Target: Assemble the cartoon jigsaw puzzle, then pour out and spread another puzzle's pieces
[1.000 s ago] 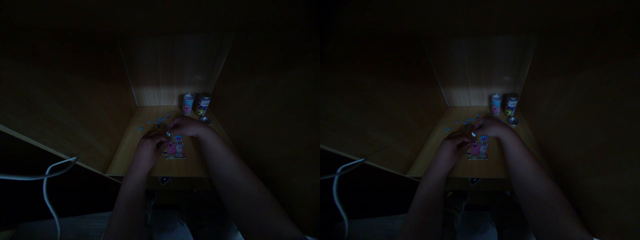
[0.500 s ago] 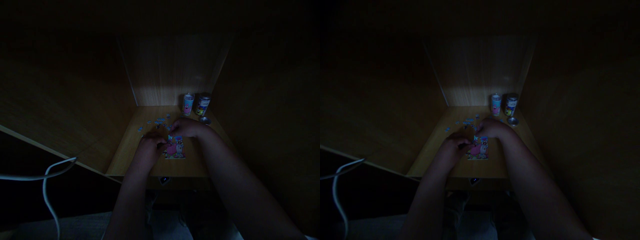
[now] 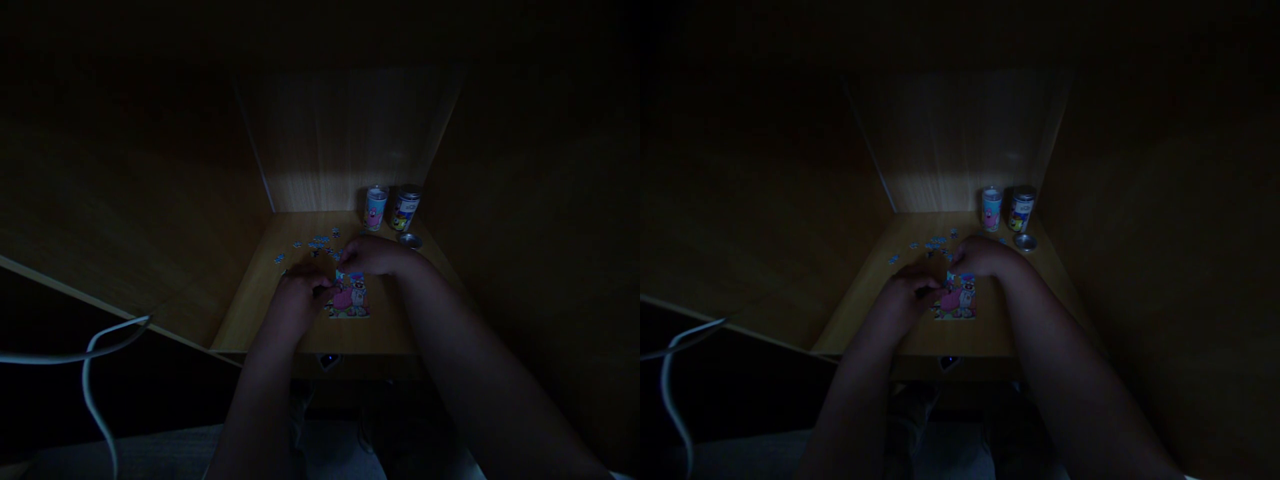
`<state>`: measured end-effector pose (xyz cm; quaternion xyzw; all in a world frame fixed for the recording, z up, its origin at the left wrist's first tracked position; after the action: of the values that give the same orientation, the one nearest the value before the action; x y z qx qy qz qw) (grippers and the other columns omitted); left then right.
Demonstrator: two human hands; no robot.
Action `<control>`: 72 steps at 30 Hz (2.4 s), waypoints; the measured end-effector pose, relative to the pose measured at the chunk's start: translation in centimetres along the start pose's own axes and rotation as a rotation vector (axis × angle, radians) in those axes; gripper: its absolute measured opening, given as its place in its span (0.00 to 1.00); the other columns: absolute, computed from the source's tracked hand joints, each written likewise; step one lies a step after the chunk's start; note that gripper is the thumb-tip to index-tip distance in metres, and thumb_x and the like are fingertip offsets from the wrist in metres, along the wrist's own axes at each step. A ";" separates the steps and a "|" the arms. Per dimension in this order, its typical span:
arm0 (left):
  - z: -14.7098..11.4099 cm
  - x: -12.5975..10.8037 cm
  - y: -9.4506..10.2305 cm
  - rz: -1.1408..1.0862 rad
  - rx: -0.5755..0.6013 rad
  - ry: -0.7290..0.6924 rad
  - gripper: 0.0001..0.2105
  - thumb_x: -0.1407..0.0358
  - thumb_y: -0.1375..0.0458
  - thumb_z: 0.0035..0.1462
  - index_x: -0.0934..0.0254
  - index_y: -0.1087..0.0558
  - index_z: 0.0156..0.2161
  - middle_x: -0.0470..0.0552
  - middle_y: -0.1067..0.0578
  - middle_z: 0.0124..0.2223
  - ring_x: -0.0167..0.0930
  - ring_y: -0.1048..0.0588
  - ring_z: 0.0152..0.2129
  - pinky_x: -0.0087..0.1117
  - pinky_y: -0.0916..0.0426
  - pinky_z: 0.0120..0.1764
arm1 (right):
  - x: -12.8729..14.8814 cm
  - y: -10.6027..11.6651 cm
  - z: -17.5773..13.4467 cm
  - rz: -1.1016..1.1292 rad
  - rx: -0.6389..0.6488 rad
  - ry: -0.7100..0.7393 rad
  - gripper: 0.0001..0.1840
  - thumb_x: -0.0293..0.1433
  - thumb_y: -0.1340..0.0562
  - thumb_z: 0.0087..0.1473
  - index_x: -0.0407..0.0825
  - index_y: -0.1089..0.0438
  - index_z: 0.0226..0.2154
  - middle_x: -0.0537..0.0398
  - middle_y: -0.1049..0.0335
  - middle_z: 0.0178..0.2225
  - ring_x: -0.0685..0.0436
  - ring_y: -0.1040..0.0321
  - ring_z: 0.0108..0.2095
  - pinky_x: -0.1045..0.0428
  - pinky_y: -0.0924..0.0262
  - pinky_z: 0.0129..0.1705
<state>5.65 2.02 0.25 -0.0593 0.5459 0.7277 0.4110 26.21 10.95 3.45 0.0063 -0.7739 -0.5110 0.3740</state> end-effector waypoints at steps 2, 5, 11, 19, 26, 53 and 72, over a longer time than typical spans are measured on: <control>0.0 0.0 0.0 0.011 -0.001 0.007 0.06 0.69 0.27 0.61 0.57 0.17 0.34 0.47 0.16 0.37 0.36 0.18 0.37 0.40 0.26 0.45 | -0.1 0.4 -0.3 0.017 0.009 0.018 0.13 0.40 0.32 0.59 0.51 0.14 0.40 0.57 0.15 0.38 0.44 0.22 0.38 0.53 0.38 0.39; -0.1 0.0 0.0 0.022 0.006 0.014 0.06 0.69 0.27 0.61 0.56 0.17 0.33 0.48 0.16 0.37 0.36 0.18 0.37 0.40 0.25 0.46 | -0.1 0.8 -0.8 0.048 0.052 0.032 0.14 0.43 0.31 0.58 0.52 0.14 0.40 0.57 0.15 0.36 0.44 0.23 0.37 0.52 0.37 0.38; -0.1 0.0 0.0 0.000 0.007 0.009 0.06 0.68 0.28 0.62 0.56 0.17 0.34 0.47 0.16 0.36 0.36 0.18 0.37 0.41 0.25 0.45 | 0.0 0.6 -0.9 -0.009 0.153 0.010 0.11 0.41 0.29 0.57 0.52 0.15 0.37 0.57 0.16 0.34 0.44 0.24 0.36 0.52 0.39 0.37; -0.1 0.1 0.0 0.015 0.008 0.016 0.06 0.68 0.28 0.61 0.56 0.17 0.34 0.47 0.16 0.37 0.36 0.18 0.37 0.41 0.25 0.45 | -0.1 0.3 -0.6 -0.017 0.116 -0.001 0.09 0.39 0.28 0.55 0.53 0.14 0.36 0.57 0.16 0.34 0.43 0.23 0.37 0.52 0.38 0.36; 0.0 0.0 0.0 0.020 0.007 0.012 0.06 0.69 0.28 0.61 0.57 0.18 0.33 0.48 0.16 0.37 0.36 0.18 0.37 0.40 0.26 0.44 | 0.0 0.4 -0.8 -0.015 0.116 0.001 0.10 0.39 0.29 0.55 0.52 0.15 0.37 0.58 0.16 0.34 0.43 0.23 0.36 0.52 0.39 0.36; -1.1 0.0 3.0 0.160 -0.482 0.502 0.09 0.61 0.41 0.70 0.60 0.20 0.40 0.52 0.17 0.34 0.36 0.19 0.29 0.33 0.36 0.31 | -2.5 2.4 -1.2 -0.099 -0.249 -0.331 0.11 0.38 0.29 0.59 0.51 0.15 0.41 0.45 0.16 0.42 0.37 0.20 0.42 0.48 0.30 0.43; -0.9 -0.3 2.9 0.163 -0.467 0.543 0.09 0.61 0.41 0.68 0.60 0.19 0.43 0.54 0.15 0.37 0.36 0.17 0.32 0.33 0.32 0.34 | -3.6 1.8 -0.1 -0.360 -0.393 -0.460 0.24 0.32 0.44 0.72 0.51 0.25 0.65 0.39 0.23 0.62 0.32 0.24 0.59 0.43 0.32 0.58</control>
<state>3.63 0.84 2.21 -0.2989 0.4573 0.8207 0.1672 29.51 13.16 2.88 -0.0445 -0.7114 -0.6959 0.0876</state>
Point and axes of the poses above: each hand's wrist, its own z-axis towards the middle knuckle, its own y-axis out of the back of the hand, x = y × z, the point moved 2 cm from there along z, towards the middle knuckle
